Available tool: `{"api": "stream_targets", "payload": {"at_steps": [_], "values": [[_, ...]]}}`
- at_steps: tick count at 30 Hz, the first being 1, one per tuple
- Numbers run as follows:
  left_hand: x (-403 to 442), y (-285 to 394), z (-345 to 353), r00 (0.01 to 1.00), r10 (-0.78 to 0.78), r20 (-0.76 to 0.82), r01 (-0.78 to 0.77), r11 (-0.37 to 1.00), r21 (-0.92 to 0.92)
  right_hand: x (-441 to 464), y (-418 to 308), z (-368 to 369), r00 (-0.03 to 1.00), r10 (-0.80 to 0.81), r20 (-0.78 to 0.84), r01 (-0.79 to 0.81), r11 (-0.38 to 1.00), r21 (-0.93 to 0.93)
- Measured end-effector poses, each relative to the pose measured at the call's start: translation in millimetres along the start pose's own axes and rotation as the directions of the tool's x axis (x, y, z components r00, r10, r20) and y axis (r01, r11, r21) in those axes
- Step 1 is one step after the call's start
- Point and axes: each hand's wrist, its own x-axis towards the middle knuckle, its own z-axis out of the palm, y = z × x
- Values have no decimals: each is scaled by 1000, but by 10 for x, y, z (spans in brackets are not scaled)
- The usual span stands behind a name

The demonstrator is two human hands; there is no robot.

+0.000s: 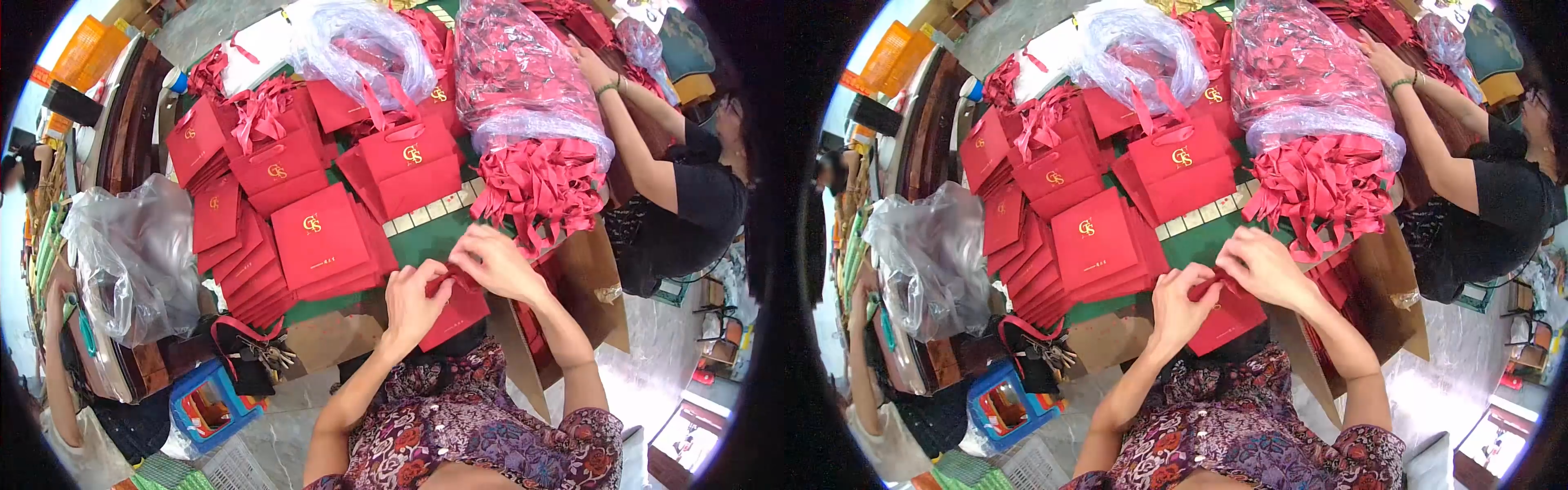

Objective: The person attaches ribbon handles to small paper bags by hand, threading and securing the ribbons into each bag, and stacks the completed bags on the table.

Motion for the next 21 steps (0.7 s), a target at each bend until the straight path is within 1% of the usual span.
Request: {"api": "stream_targets", "payload": {"at_steps": [1, 2, 4, 5, 6, 8, 9, 10, 12, 14, 15, 16, 17, 18, 19, 20, 21], "values": [[-28, -2, 37, 995, 80, -53, -79, 997, 25, 18, 37, 44, 999, 16, 42, -17, 1000, 20], [-62, 13, 36, 995, 82, -55, -80, 996, 29, 44, 77, 41, 999, 12, 39, -13, 1000, 21], [-105, 65, 12, 970, 232, -74, -218, 963, 160, 154, 113, -34, 972, -42, 232, 17, 994, 108], [-109, 75, 24, 961, 247, -125, -229, 962, 146, 189, 97, -83, 956, -43, 289, -11, 983, 184], [-105, 83, 9, 960, 251, -126, -232, 961, 148, 220, 106, -98, 957, -45, 285, -8, 983, 184], [-99, 105, -21, 951, 295, -92, -267, 934, 237, 260, 129, -111, 915, -167, 368, 14, 923, 384], [-109, 98, -19, 950, 297, -93, -269, 933, 238, 263, 139, -114, 897, -167, 410, 21, 942, 336], [-128, 80, -12, 942, 324, -92, -295, 925, 240, 268, 135, -117, 898, -167, 408, 22, 942, 336], [-126, 80, -16, 931, 355, -89, -325, 914, 241, 286, 120, -124, 867, -253, 428, 148, 953, 264], [-126, 99, -35, 918, 385, -99, -356, 907, 225, 320, 122, -131, 857, -248, 452, 154, 960, 235], [-123, 97, -38, 917, 386, -100, -357, 906, 225, 346, 123, -140, 835, -244, 493, 152, 964, 220], [-122, 96, -40, 923, 378, -75, -354, 909, 220, 368, 126, -147, 812, -240, 533, 151, 967, 205], [-119, 94, -44, 928, 370, -51, -352, 911, 214, 387, 149, -136, 813, -239, 532, 150, 967, 206], [-111, 87, -73, 927, 372, -49, -354, 910, 214, 411, 193, -108, 811, -280, 513, 189, 956, 223], [-105, 78, -117, 948, 317, 23, -318, 939, 129, 442, 231, -92, 808, -320, 495, 227, 944, 239], [-106, 76, -136, 959, 265, 100, -270, 962, 47, 498, 280, -102, 840, -288, 460, 190, 950, 247], [-112, 68, -121, 957, 274, 93, -278, 960, 35, 543, 282, -132, 876, -196, 441, 86, 963, 256]]}}
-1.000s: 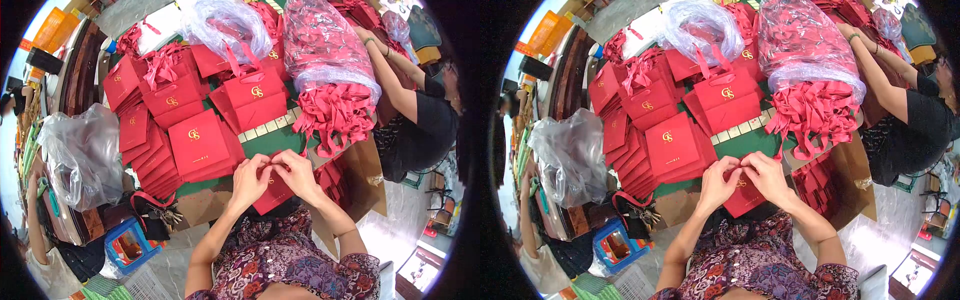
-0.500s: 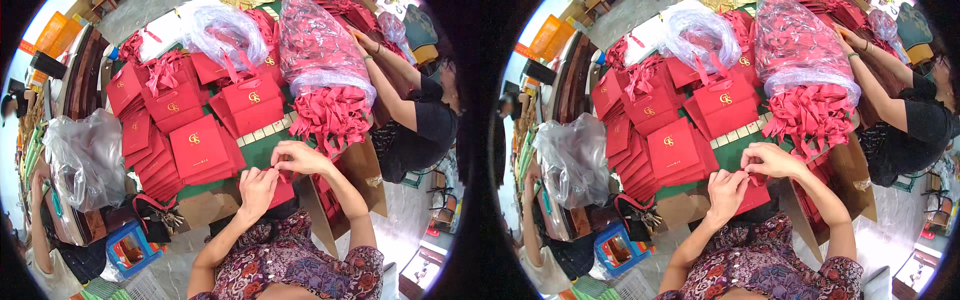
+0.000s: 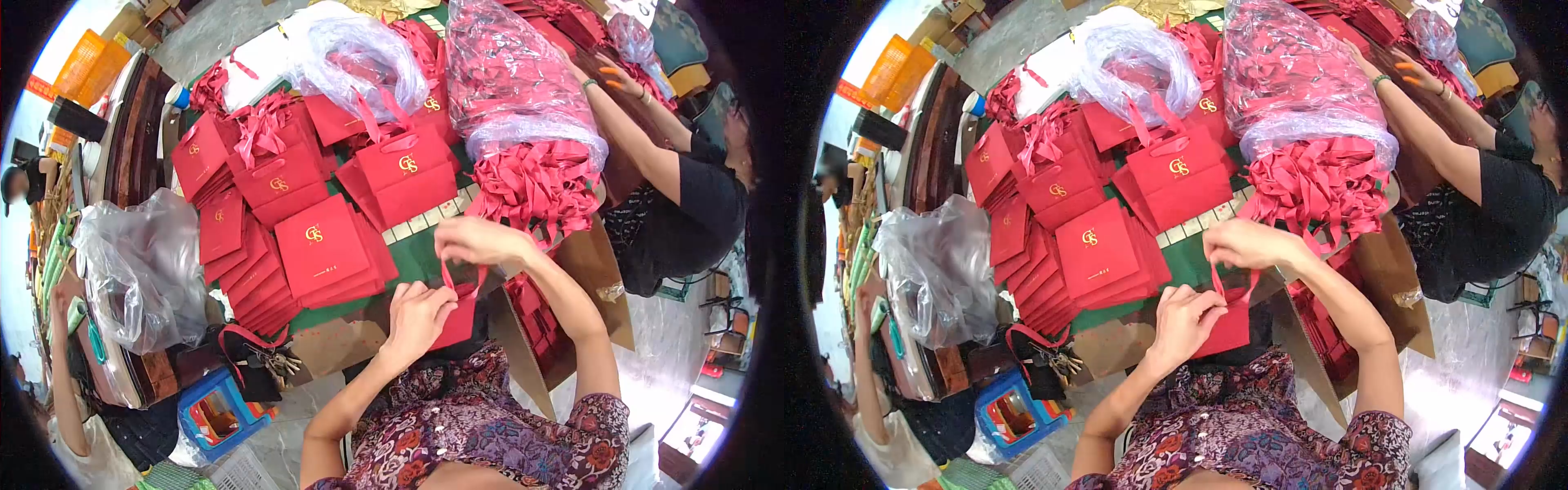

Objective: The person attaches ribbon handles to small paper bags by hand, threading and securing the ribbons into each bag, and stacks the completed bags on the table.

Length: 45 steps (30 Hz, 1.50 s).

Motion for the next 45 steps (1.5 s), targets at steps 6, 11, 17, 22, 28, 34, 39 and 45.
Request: {"api": "stream_targets", "payload": {"at_steps": [6, 11, 17, 22, 28, 34, 39, 45], "values": [[115, -147, 17, 967, -244, -71, 238, 968, -81, -62, 20, 48, 907, -129, -402, 71, 985, -156], [183, -257, 32, 930, -347, -118, 333, 934, -126, -681, -61, 303, 989, 107, -104, -139, 917, -374], [330, -372, 265, 951, -260, -167, 263, 965, -5, -1165, -836, 250, 975, 11, -223, -36, 994, -107], [325, -140, 136, 981, -66, -183, 97, 981, 167, -995, -1046, 343, 918, 31, -396, -111, 978, -179], [28, 277, -185, 998, -55, -4, 52, 971, -233, -541, -637, 661, 896, 88, -435, -220, 939, -264], [-238, 36, 30, 947, -316, -58, 287, 912, -293, -438, -649, 706, 817, 232, -527, -269, 963, 6], [-348, -36, 206, 876, -476, -75, 389, 790, -475, -379, -571, 901, 807, 238, -540, -86, 952, 292], [-287, -64, -17, 889, -420, -181, 359, 887, -291, -279, -499, 1037, 736, 302, -606, 35, 877, 480]]}}
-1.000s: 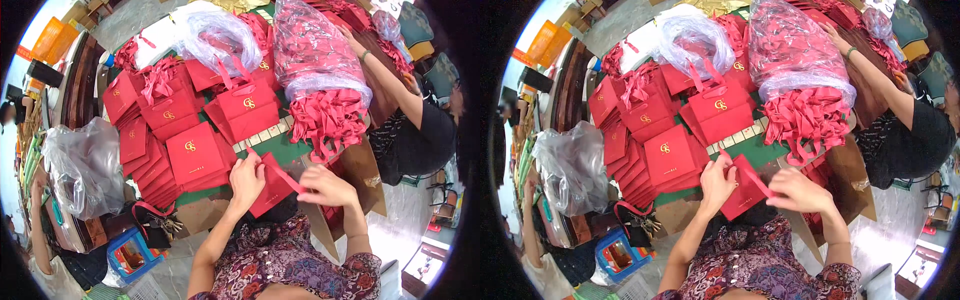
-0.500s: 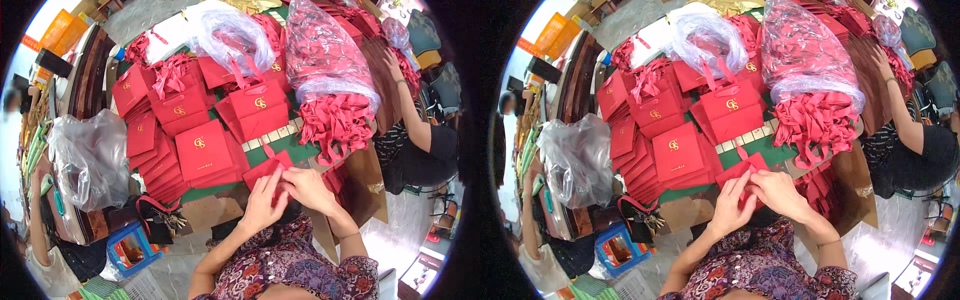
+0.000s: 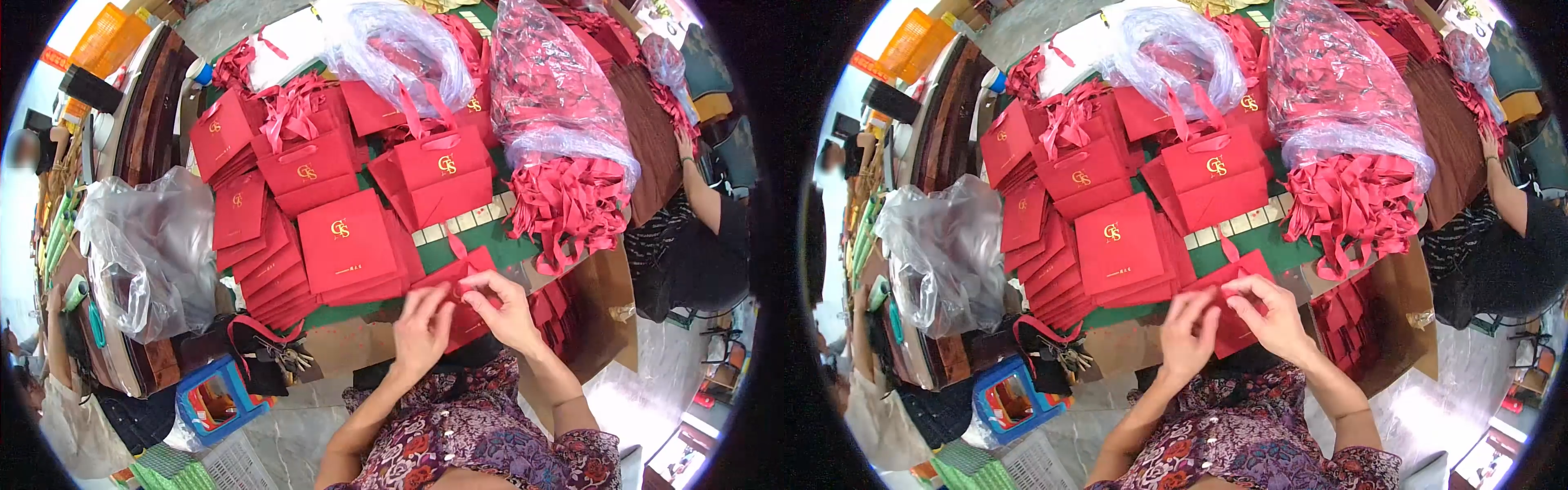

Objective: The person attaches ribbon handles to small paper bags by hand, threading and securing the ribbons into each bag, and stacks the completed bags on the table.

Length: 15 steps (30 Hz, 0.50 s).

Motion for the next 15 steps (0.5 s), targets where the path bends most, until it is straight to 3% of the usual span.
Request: {"api": "stream_targets", "payload": {"at_steps": [2, 4, 6, 12, 14, 15], "values": [[83, -88, -77, 991, 100, -85, -73, 958, 279, 21, -84, 3, 996, 84, -7, -84, 996, -5], [116, -139, -99, 997, 62, -38, -45, 939, 341, 42, -71, 2, 998, 2, 60, 19, 941, -338], [152, -165, -90, 996, -35, 86, -12, 870, 493, 59, -20, 68, 998, -48, 45, 62, 922, -383], [151, -188, -57, 994, -45, 99, -4, 894, 449, 86, 258, 264, 996, -84, -26, 59, 856, -514], [121, -200, -32, 997, -10, 78, -24, 907, 420, 97, 341, 287, 970, -227, -90, 142, 823, -549], [107, -208, -19, 998, 16, 53, -36, 921, 388, 97, 345, 279, 970, -226, -91, 140, 824, -549]]}}
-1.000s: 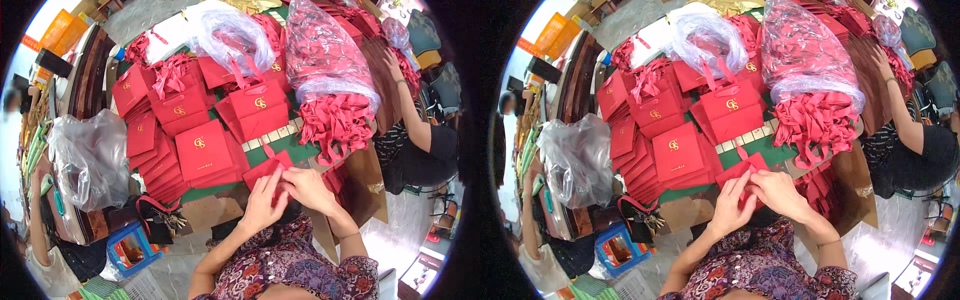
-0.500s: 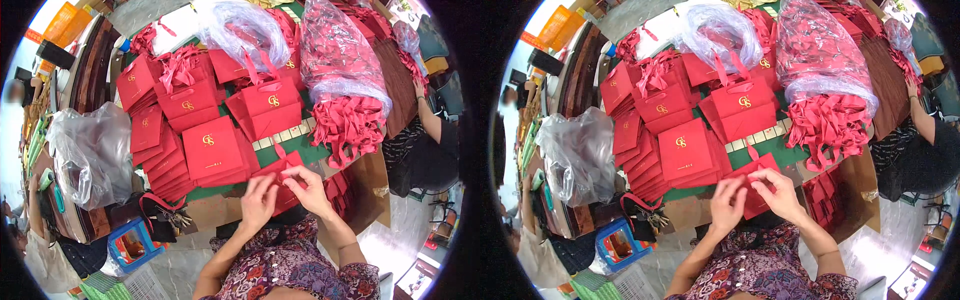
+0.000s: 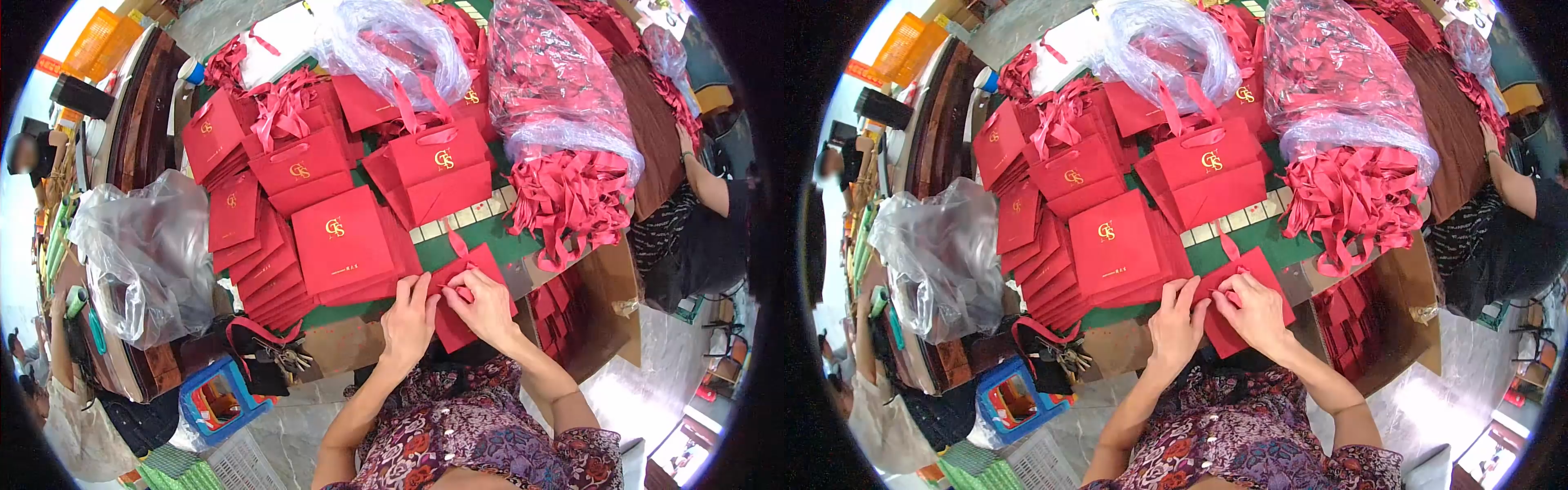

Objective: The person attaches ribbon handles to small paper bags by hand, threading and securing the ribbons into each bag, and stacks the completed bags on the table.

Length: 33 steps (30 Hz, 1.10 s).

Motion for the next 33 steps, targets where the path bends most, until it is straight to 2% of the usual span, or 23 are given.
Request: {"api": "stream_targets", "payload": {"at_steps": [3, 5, 7, 8, 11, 15, 17, 19, 21, 23, 24, 25, 27, 28, 29, 30, 33], "values": [[-24, -23, 36, 997, 34, -68, -37, 999, -36, 3, -17, -16, 998, 37, 47, -38, 999, 30], [-26, -30, 59, 993, 57, -105, -61, 997, -41, 31, -110, -65, 976, 177, 127, -191, 976, 107], [-10, -46, 53, 995, 54, -81, -68, 980, -185, 68, -124, -94, 961, 222, 162, -247, 957, 150], [2, -48, 39, 995, 55, -82, -70, 980, -186, 88, -124, -104, 944, 261, 203, -300, 934, 193], [45, -49, -38, 998, 38, -52, -50, 968, -247, 115, -96, -113, 934, 240, 265, -297, 933, 204], [110, 0, -175, 996, -24, 88, 50, 950, -309, 137, -85, -120, 918, 234, 319, -303, 934, 188], [110, 14, -180, 988, -51, 144, 93, 947, -307, 106, -79, -54, 965, 151, 214, -186, 970, 155], [95, 16, -141, 997, 0, 77, 24, 951, -310, 92, -90, -20, 969, 152, 197, -186, 968, 170], [108, -47, -123, 996, -11, 93, 44, 929, -367, 94, -85, -24, 972, 149, 180, -182, 966, 185], [90, -68, -134, 993, -26, 114, 72, 905, -420, 59, -71, -72, 991, 21, 129, -30, 997, 69], [119, -13, -178, 986, -44, 159, 104, 915, -389, 63, -113, -185, 960, 65, 271, -75, 997, 27], [149, 23, -200, 978, -61, 202, 132, 924, -358, 76, -162, -302, 961, 64, 270, -74, 997, 27], [173, 8, -121, 987, -54, 153, 108, 922, -371, 132, -269, -524, 947, -89, 308, 67, 994, 81], [177, 28, -98, 993, -56, 100, 88, 932, -352, 199, -315, -610, 952, -116, 282, 99, 992, 72], [177, 53, -77, 997, -58, 48, 70, 941, -332, 261, -317, -648, 968, -169, 183, 166, 986, 34], [172, 113, -89, 998, -44, 35, 52, 964, -261, 324, -311, -682, 974, -158, 165, 157, 987, 22], [124, 223, -72, 999, 39, 5, -36, 967, -252, 503, -236, -698, 982, -132, 137, 130, 991, 18]]}}
